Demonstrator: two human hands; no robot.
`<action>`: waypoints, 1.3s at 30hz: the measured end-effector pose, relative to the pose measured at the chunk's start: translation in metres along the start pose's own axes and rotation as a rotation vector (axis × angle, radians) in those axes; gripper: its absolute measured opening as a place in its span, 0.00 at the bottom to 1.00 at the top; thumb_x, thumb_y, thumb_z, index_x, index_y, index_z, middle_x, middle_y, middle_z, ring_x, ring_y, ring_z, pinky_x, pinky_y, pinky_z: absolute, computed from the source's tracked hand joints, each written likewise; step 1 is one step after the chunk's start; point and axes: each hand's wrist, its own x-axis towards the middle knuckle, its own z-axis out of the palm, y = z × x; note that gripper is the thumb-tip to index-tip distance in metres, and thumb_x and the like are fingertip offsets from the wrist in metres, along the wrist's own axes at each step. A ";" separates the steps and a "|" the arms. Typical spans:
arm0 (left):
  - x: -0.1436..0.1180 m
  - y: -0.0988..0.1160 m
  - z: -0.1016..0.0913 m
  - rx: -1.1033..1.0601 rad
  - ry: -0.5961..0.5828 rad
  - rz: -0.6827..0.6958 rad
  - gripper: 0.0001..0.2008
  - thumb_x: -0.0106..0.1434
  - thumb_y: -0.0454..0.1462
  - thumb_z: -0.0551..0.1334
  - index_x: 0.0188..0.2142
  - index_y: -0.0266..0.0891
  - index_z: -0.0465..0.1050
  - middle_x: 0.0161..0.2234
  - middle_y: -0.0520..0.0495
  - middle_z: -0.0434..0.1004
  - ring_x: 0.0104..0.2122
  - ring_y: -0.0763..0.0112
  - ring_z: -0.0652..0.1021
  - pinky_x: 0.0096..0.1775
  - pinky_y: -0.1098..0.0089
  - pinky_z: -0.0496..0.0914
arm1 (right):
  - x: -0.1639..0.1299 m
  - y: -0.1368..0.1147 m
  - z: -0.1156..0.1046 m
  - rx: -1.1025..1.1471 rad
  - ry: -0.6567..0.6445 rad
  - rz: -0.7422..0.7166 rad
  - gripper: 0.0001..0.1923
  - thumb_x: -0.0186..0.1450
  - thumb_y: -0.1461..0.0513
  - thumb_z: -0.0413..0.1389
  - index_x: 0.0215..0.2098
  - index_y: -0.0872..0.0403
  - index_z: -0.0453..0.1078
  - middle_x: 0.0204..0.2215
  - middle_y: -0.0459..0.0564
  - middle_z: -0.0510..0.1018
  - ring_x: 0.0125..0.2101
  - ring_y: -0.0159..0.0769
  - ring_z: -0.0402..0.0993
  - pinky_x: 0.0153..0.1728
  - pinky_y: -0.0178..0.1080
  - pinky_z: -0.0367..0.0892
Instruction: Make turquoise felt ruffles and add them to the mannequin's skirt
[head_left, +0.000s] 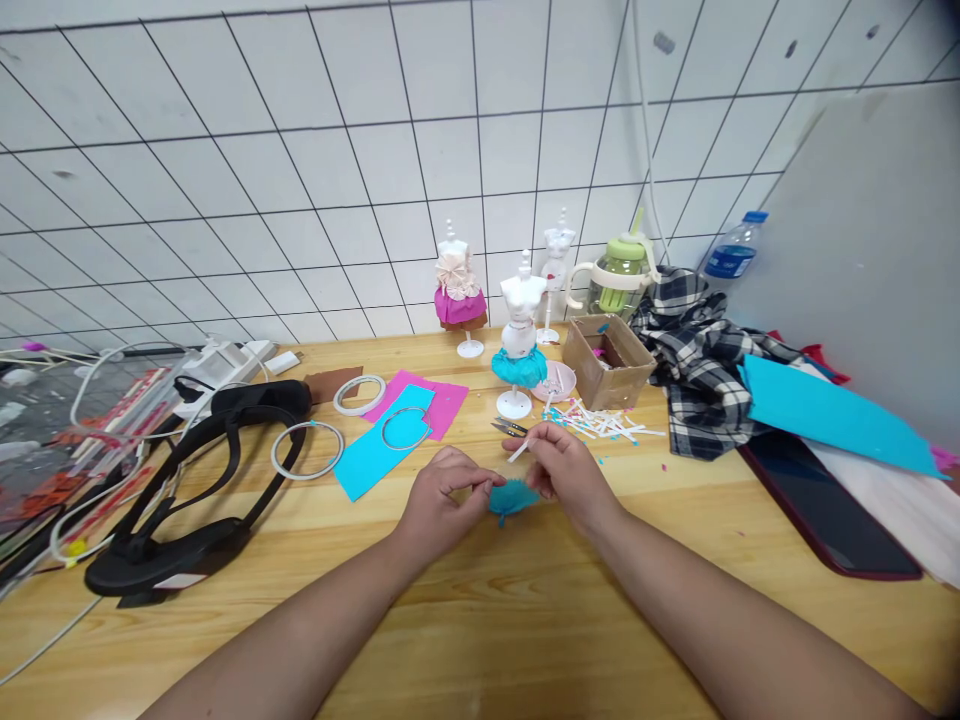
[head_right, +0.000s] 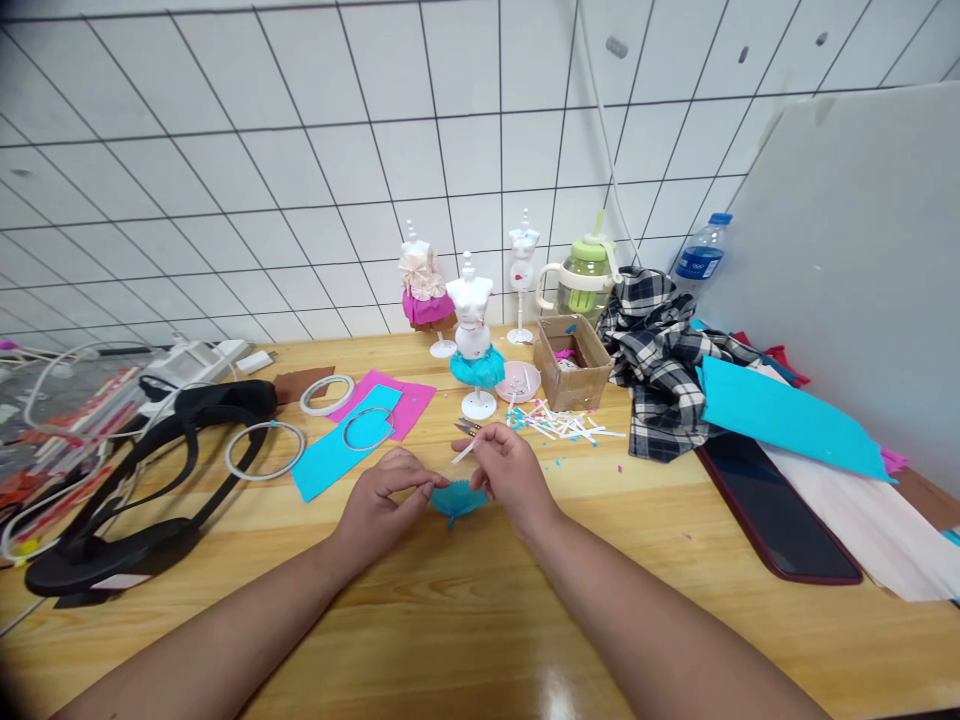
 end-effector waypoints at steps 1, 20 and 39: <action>0.000 0.000 0.000 -0.005 0.000 0.009 0.09 0.59 0.34 0.61 0.31 0.43 0.81 0.25 0.48 0.78 0.28 0.69 0.75 0.34 0.68 0.69 | 0.002 -0.002 -0.003 0.061 0.045 0.023 0.10 0.55 0.56 0.56 0.28 0.53 0.60 0.31 0.47 0.80 0.15 0.25 0.68 0.13 0.27 0.56; 0.000 0.000 -0.002 -0.037 0.028 -0.009 0.09 0.61 0.33 0.60 0.32 0.43 0.80 0.26 0.48 0.79 0.29 0.69 0.75 0.34 0.68 0.69 | 0.049 -0.015 -0.089 -1.041 0.559 -0.506 0.12 0.60 0.53 0.56 0.30 0.50 0.78 0.27 0.49 0.80 0.33 0.42 0.70 0.33 0.40 0.60; -0.001 -0.001 -0.004 -0.022 0.100 0.086 0.08 0.62 0.32 0.59 0.34 0.42 0.78 0.28 0.50 0.79 0.31 0.70 0.75 0.35 0.67 0.68 | 0.001 -0.022 -0.027 -0.665 0.039 -0.611 0.10 0.62 0.59 0.55 0.36 0.53 0.78 0.27 0.48 0.78 0.23 0.31 0.66 0.24 0.33 0.59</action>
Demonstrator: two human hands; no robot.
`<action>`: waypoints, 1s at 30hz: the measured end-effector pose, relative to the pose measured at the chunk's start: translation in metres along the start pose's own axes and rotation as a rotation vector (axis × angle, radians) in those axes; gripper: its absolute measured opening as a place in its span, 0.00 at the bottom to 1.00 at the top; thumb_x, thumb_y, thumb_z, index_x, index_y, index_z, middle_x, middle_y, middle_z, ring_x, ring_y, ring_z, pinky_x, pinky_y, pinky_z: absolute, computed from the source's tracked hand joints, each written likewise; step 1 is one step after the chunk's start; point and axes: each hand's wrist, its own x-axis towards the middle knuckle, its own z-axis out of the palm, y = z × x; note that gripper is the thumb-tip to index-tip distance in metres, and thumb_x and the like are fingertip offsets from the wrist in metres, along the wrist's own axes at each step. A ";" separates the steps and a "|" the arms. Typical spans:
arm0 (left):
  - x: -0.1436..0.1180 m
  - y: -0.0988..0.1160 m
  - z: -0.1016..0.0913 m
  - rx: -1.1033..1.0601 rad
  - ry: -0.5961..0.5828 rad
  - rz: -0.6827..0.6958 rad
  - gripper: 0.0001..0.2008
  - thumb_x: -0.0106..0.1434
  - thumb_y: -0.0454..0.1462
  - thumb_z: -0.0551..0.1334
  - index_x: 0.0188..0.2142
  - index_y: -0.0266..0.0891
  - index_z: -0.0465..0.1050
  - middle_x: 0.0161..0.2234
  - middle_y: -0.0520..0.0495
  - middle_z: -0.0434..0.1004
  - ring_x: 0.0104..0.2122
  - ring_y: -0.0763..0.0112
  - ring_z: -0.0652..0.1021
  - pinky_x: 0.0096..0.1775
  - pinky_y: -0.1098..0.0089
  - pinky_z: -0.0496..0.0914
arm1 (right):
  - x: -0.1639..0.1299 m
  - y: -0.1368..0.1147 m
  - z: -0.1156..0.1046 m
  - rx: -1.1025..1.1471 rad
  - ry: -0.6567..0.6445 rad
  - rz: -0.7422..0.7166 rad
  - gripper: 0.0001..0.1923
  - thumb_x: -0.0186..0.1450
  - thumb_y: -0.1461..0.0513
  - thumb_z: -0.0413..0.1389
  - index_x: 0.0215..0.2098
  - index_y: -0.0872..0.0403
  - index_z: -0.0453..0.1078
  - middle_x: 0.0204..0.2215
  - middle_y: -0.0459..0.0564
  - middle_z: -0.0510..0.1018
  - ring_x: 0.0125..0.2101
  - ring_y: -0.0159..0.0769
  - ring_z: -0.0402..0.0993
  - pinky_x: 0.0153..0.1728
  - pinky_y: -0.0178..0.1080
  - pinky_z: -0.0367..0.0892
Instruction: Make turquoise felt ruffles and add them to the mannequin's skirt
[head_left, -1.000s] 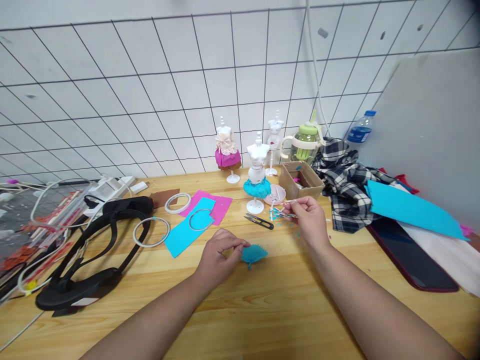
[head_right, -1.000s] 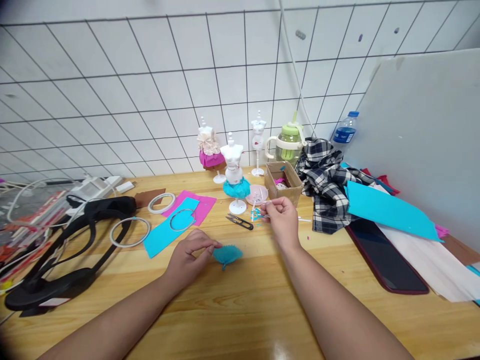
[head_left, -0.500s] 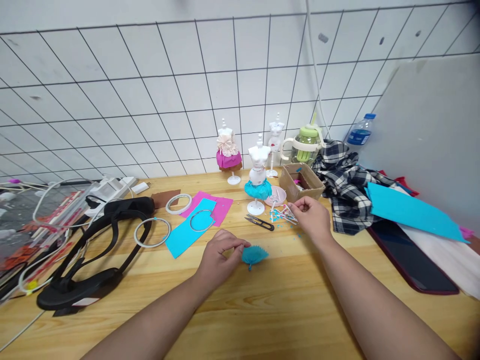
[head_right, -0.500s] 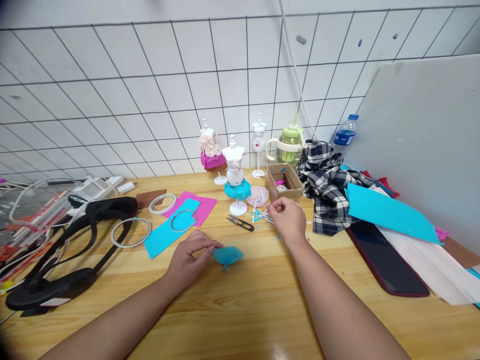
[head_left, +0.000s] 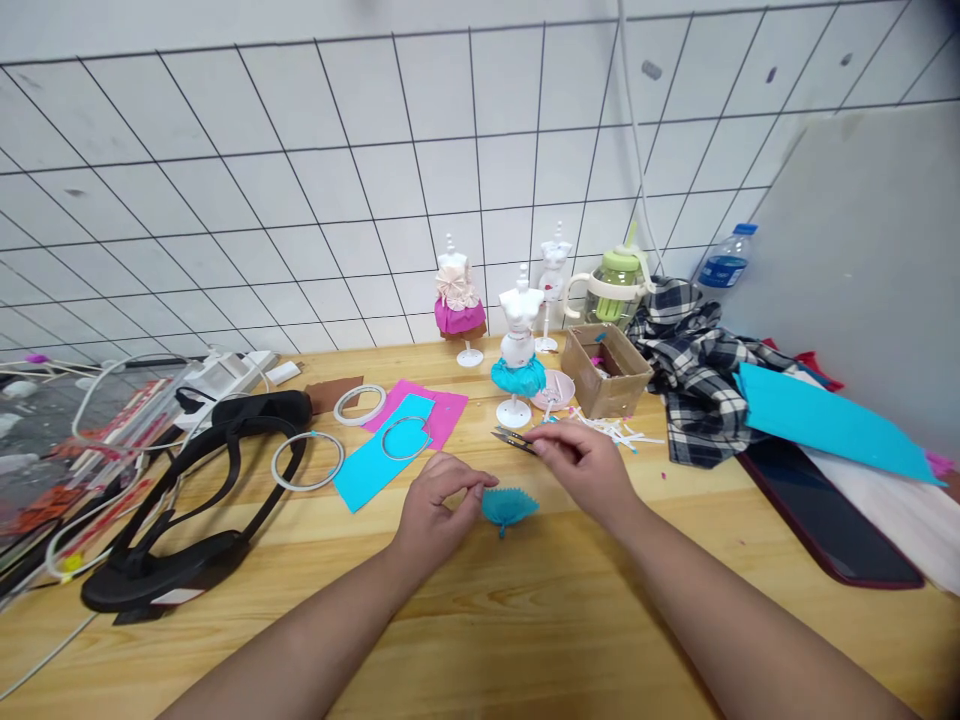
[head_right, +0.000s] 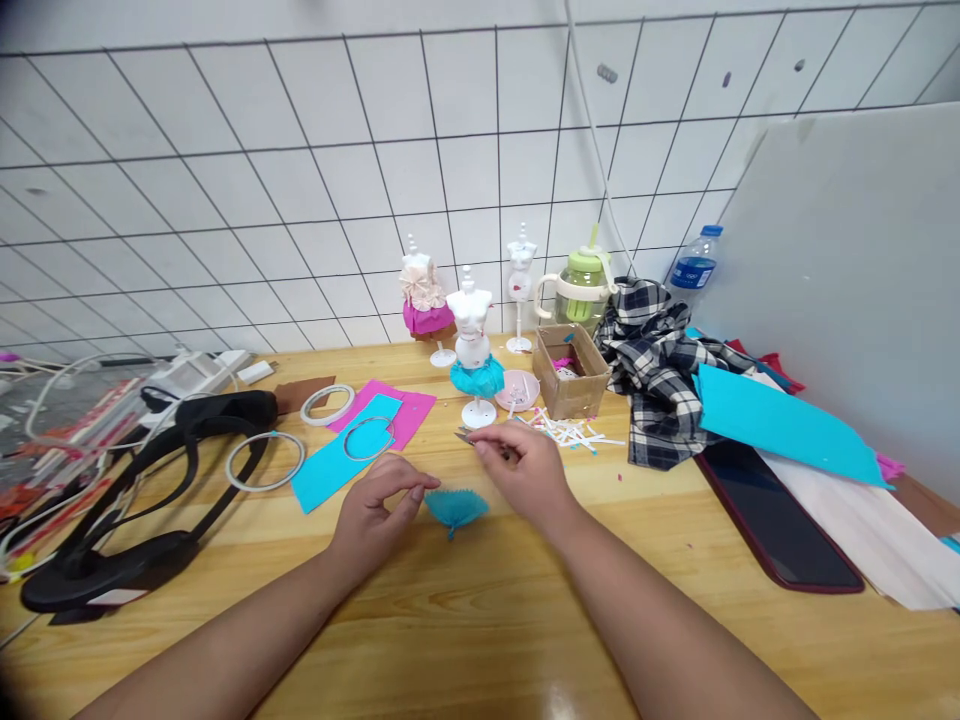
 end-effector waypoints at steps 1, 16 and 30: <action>0.000 0.000 0.000 0.006 -0.003 0.004 0.08 0.62 0.32 0.59 0.34 0.42 0.78 0.28 0.50 0.79 0.31 0.70 0.74 0.35 0.67 0.67 | -0.004 -0.006 0.006 0.020 -0.059 -0.017 0.10 0.62 0.60 0.56 0.35 0.53 0.79 0.25 0.48 0.77 0.23 0.31 0.66 0.24 0.33 0.59; -0.002 -0.006 0.003 0.037 -0.031 0.063 0.08 0.59 0.31 0.61 0.34 0.42 0.79 0.36 0.46 0.75 0.38 0.68 0.75 0.39 0.67 0.71 | -0.015 -0.013 0.028 0.290 -0.242 0.235 0.09 0.57 0.57 0.62 0.30 0.55 0.77 0.21 0.45 0.73 0.20 0.29 0.58 0.20 0.34 0.53; -0.001 -0.004 0.004 0.056 -0.054 0.005 0.07 0.62 0.33 0.61 0.36 0.44 0.79 0.39 0.47 0.80 0.39 0.67 0.77 0.43 0.64 0.70 | -0.025 -0.015 0.035 -0.042 -0.098 -0.173 0.04 0.63 0.60 0.60 0.32 0.50 0.76 0.29 0.45 0.78 0.33 0.34 0.72 0.35 0.37 0.64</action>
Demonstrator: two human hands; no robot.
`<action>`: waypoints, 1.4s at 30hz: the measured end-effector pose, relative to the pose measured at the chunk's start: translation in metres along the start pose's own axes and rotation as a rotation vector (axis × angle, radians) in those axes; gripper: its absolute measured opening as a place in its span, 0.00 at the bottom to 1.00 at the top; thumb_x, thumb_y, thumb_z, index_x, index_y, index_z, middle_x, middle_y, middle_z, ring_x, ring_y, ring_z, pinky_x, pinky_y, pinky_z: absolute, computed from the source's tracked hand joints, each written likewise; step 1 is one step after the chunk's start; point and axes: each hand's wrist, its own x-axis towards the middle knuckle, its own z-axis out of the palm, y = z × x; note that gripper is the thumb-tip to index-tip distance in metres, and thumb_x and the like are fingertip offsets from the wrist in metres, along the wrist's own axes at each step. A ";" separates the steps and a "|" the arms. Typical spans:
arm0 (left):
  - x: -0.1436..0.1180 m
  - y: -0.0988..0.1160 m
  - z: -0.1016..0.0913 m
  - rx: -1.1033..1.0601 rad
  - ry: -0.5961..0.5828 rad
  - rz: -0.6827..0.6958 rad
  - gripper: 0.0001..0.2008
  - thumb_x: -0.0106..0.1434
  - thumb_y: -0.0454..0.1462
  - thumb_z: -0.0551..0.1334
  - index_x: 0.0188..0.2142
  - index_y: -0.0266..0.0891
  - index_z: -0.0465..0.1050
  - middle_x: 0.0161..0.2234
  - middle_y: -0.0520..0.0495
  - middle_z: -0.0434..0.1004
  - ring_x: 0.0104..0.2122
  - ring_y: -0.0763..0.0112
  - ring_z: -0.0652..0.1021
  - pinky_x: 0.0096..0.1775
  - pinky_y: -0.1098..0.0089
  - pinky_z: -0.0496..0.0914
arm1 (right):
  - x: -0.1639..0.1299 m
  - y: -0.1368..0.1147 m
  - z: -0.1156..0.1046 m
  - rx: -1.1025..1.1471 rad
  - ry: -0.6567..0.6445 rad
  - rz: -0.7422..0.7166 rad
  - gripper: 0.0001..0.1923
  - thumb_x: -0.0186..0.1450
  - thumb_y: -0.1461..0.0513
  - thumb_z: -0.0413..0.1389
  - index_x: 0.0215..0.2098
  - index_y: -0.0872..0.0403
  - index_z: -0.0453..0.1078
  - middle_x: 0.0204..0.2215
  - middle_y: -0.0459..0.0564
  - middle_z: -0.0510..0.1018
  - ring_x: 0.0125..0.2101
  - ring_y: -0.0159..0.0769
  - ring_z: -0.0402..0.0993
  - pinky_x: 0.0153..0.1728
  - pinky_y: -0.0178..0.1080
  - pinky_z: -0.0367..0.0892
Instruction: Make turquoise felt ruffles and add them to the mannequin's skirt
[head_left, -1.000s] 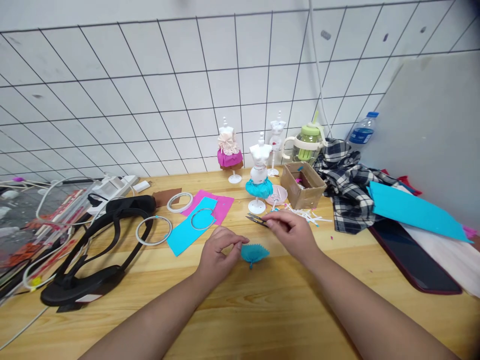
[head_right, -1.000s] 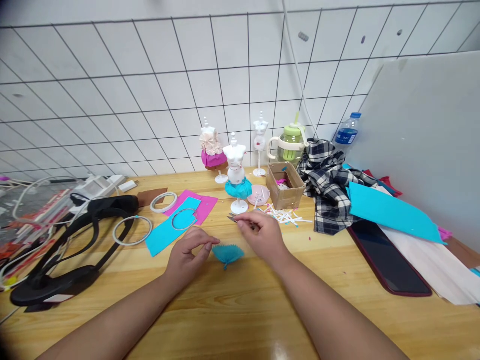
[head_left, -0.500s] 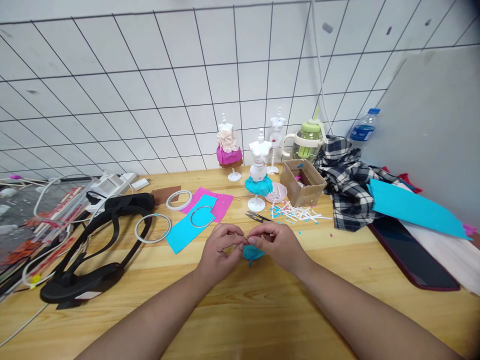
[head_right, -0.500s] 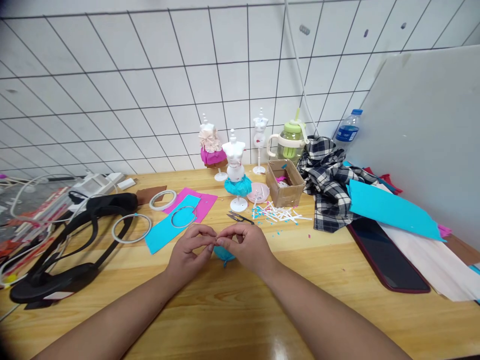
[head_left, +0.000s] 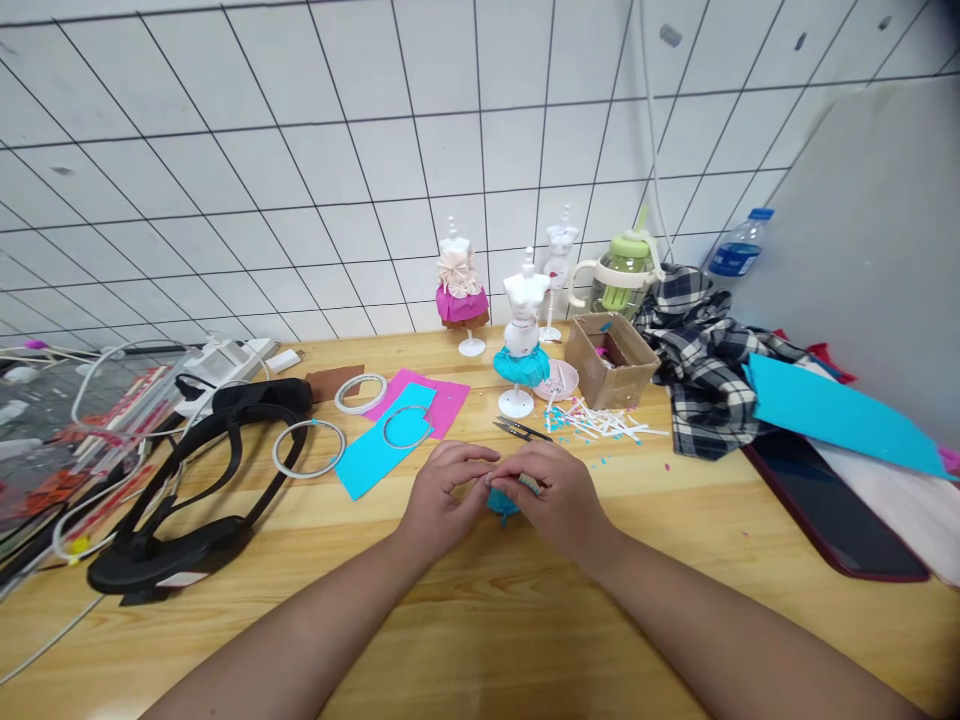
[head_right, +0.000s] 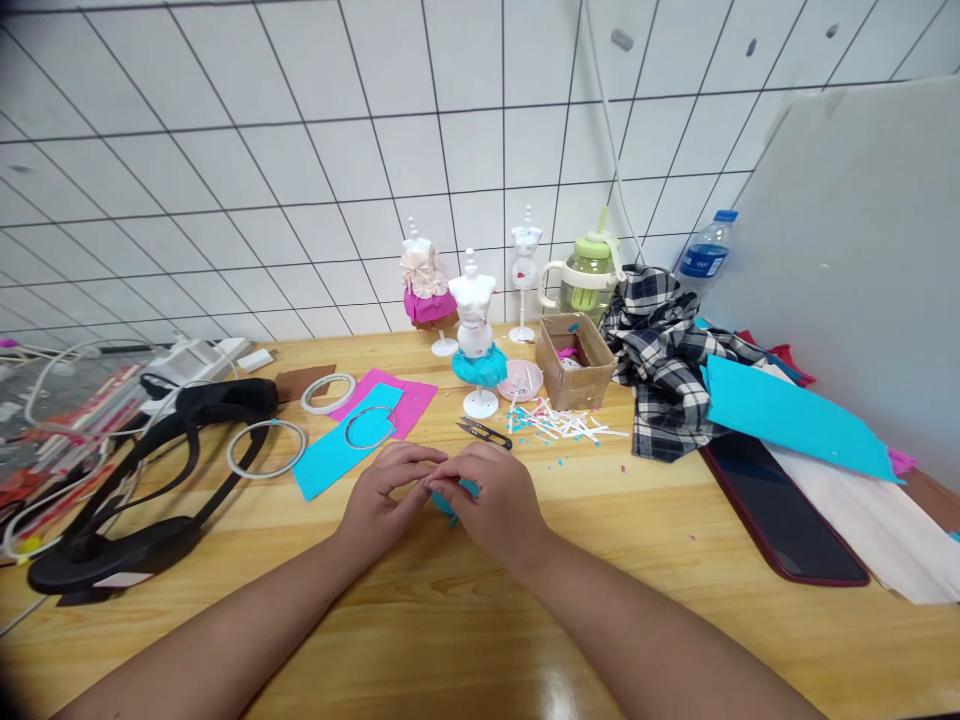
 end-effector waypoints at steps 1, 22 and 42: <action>0.000 0.000 0.000 -0.003 -0.001 -0.004 0.07 0.61 0.33 0.62 0.35 0.44 0.79 0.38 0.47 0.80 0.39 0.67 0.77 0.43 0.64 0.70 | -0.001 0.000 0.000 -0.001 0.012 -0.015 0.04 0.63 0.60 0.59 0.32 0.50 0.76 0.29 0.45 0.78 0.33 0.34 0.73 0.35 0.37 0.65; 0.004 -0.022 -0.011 0.038 0.254 -0.223 0.09 0.64 0.35 0.58 0.38 0.43 0.77 0.35 0.48 0.78 0.40 0.65 0.75 0.45 0.62 0.68 | 0.004 0.014 -0.026 -0.097 -0.397 -0.129 0.49 0.55 0.70 0.55 0.69 0.46 0.36 0.49 0.49 0.75 0.52 0.44 0.65 0.52 0.47 0.56; 0.004 -0.012 -0.010 -0.166 -0.090 -0.108 0.20 0.57 0.51 0.65 0.44 0.43 0.75 0.50 0.40 0.73 0.53 0.55 0.70 0.54 0.54 0.63 | 0.012 0.019 -0.022 0.314 -0.225 0.274 0.33 0.58 0.64 0.59 0.58 0.50 0.51 0.31 0.44 0.76 0.32 0.33 0.71 0.38 0.40 0.65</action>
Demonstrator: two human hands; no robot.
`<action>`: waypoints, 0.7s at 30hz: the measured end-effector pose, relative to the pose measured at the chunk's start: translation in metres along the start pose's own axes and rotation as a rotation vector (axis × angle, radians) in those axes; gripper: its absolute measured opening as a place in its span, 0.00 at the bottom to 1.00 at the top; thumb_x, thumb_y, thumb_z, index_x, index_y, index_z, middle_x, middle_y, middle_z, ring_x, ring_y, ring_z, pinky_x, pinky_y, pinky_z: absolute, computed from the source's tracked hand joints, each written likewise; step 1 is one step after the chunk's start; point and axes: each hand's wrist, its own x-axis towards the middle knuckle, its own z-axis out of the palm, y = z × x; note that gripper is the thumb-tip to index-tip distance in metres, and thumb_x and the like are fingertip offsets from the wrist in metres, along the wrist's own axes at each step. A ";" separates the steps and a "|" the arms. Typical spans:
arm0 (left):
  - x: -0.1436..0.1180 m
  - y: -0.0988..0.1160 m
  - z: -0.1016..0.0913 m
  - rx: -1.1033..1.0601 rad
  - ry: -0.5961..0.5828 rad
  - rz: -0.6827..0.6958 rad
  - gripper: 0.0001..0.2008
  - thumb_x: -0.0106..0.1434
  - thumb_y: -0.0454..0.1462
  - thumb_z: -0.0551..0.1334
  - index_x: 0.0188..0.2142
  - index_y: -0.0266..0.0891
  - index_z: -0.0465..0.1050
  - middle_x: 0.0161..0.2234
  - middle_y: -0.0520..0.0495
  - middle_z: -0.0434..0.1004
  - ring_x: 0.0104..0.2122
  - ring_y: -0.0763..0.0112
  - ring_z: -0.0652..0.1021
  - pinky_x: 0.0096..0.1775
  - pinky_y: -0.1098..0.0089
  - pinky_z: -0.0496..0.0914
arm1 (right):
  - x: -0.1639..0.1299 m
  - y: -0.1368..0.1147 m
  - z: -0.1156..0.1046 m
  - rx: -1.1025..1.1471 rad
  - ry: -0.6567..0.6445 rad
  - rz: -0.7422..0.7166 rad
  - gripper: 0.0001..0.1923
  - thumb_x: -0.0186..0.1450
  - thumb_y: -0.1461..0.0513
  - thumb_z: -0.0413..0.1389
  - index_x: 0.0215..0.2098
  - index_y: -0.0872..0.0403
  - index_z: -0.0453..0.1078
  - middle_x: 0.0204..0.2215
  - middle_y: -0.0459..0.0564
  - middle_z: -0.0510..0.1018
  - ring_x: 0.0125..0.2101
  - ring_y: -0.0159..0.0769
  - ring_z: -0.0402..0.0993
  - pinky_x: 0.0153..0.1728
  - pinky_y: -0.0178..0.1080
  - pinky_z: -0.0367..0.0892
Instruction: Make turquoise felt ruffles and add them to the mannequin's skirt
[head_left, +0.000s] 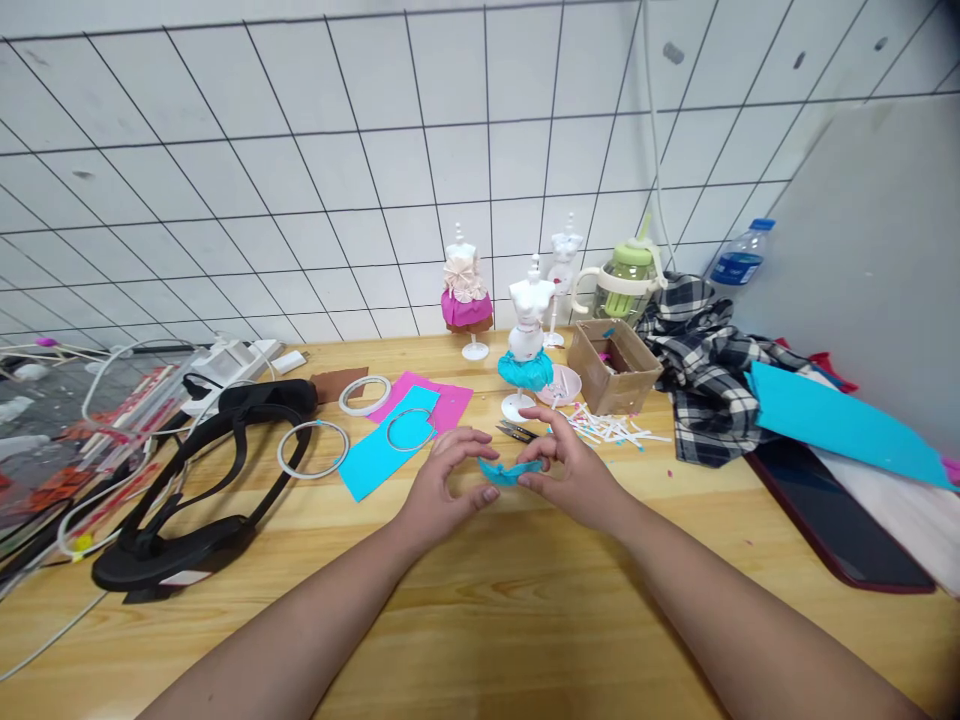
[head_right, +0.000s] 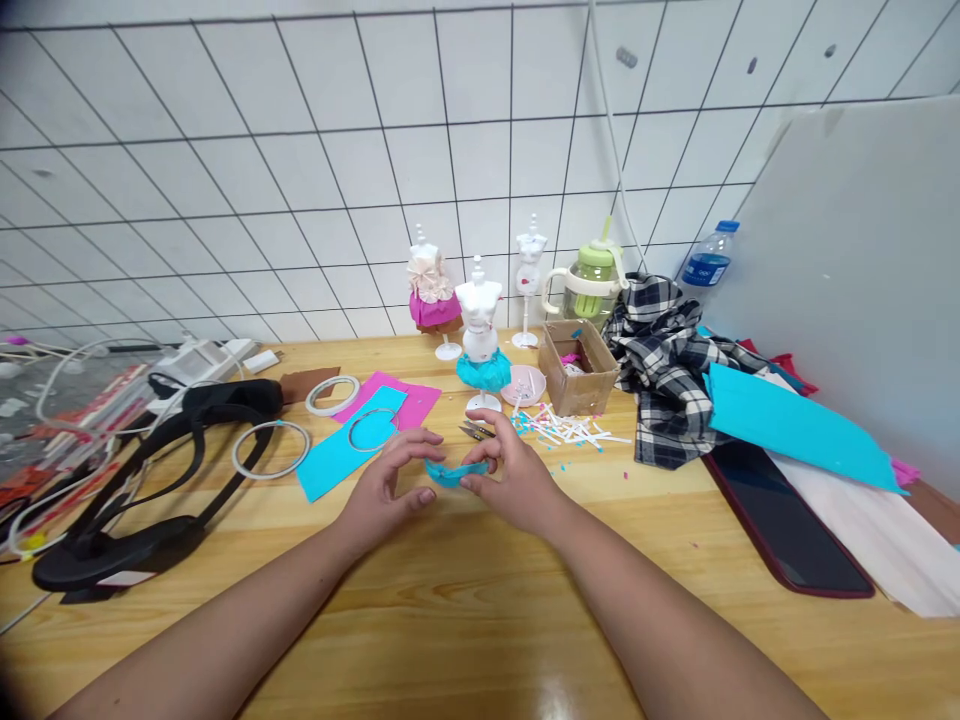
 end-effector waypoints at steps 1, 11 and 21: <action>0.000 0.001 0.001 0.041 0.017 0.007 0.16 0.57 0.49 0.65 0.40 0.43 0.75 0.48 0.41 0.74 0.52 0.55 0.71 0.54 0.54 0.64 | 0.000 0.000 0.001 0.023 -0.004 0.014 0.31 0.58 0.63 0.59 0.56 0.50 0.53 0.31 0.43 0.76 0.31 0.33 0.70 0.37 0.39 0.65; -0.004 0.008 0.002 0.365 0.107 0.204 0.02 0.58 0.37 0.65 0.32 0.46 0.76 0.37 0.48 0.79 0.44 0.61 0.74 0.50 0.55 0.62 | -0.005 -0.008 -0.001 -0.227 0.057 -0.262 0.15 0.56 0.57 0.64 0.39 0.51 0.68 0.62 0.56 0.55 0.61 0.48 0.54 0.56 0.51 0.58; -0.011 0.014 0.001 0.532 0.208 0.325 0.05 0.56 0.36 0.65 0.31 0.51 0.77 0.34 0.52 0.79 0.44 0.61 0.73 0.55 0.52 0.52 | -0.009 -0.010 0.008 -0.320 0.049 -0.337 0.11 0.56 0.56 0.65 0.34 0.51 0.72 0.63 0.54 0.57 0.61 0.51 0.54 0.57 0.55 0.56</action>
